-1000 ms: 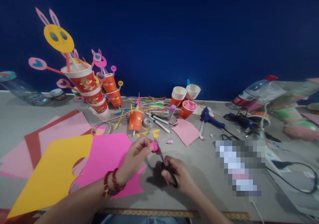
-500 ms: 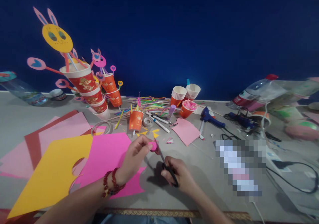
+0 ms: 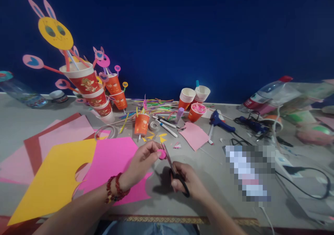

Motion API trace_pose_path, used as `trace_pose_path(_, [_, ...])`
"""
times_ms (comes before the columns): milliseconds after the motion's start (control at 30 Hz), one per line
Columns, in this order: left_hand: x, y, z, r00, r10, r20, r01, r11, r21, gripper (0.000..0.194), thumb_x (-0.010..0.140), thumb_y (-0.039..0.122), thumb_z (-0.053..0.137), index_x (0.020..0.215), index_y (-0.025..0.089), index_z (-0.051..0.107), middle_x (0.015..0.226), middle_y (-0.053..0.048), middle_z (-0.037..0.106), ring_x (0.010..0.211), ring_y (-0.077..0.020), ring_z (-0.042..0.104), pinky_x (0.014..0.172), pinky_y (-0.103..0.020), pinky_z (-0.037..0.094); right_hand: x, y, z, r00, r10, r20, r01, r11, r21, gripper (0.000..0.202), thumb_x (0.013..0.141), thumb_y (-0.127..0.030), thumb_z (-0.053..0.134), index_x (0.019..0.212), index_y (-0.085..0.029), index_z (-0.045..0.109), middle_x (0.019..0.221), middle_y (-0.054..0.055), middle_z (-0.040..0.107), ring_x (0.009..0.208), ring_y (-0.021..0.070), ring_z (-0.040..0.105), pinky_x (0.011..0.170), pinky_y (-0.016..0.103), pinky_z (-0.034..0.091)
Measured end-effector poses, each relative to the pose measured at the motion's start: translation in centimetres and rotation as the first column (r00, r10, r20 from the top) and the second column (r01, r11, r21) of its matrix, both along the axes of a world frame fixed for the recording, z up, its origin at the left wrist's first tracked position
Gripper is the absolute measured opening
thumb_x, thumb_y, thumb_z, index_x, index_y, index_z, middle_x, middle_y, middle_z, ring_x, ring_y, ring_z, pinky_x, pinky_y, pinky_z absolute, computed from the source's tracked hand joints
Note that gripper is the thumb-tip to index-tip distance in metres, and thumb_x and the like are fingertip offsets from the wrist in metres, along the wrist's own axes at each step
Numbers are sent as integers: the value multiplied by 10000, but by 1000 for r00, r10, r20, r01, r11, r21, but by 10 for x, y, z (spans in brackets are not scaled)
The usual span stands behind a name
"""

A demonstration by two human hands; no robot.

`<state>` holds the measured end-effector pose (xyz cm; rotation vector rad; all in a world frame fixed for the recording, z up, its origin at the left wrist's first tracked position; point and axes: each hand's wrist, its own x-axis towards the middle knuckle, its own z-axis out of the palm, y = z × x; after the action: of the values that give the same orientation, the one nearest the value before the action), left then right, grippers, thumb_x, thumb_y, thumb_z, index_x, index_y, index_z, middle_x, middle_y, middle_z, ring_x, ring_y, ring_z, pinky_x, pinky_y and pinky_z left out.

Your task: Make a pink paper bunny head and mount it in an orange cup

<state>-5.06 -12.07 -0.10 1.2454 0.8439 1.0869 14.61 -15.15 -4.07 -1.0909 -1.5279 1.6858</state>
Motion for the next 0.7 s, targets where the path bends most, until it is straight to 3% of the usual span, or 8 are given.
trace_pose_path(700, [0,0,-3,999,-35,15,34,999,30,182,919,278,582,774,177,537,835,-19,604,818,-157,548,780,-279,421,-1,-1,1,999,-14,35,15,999,-29,628,647,-751,710,650,-238,347,489,-84,427,412,84,418,410,200,306])
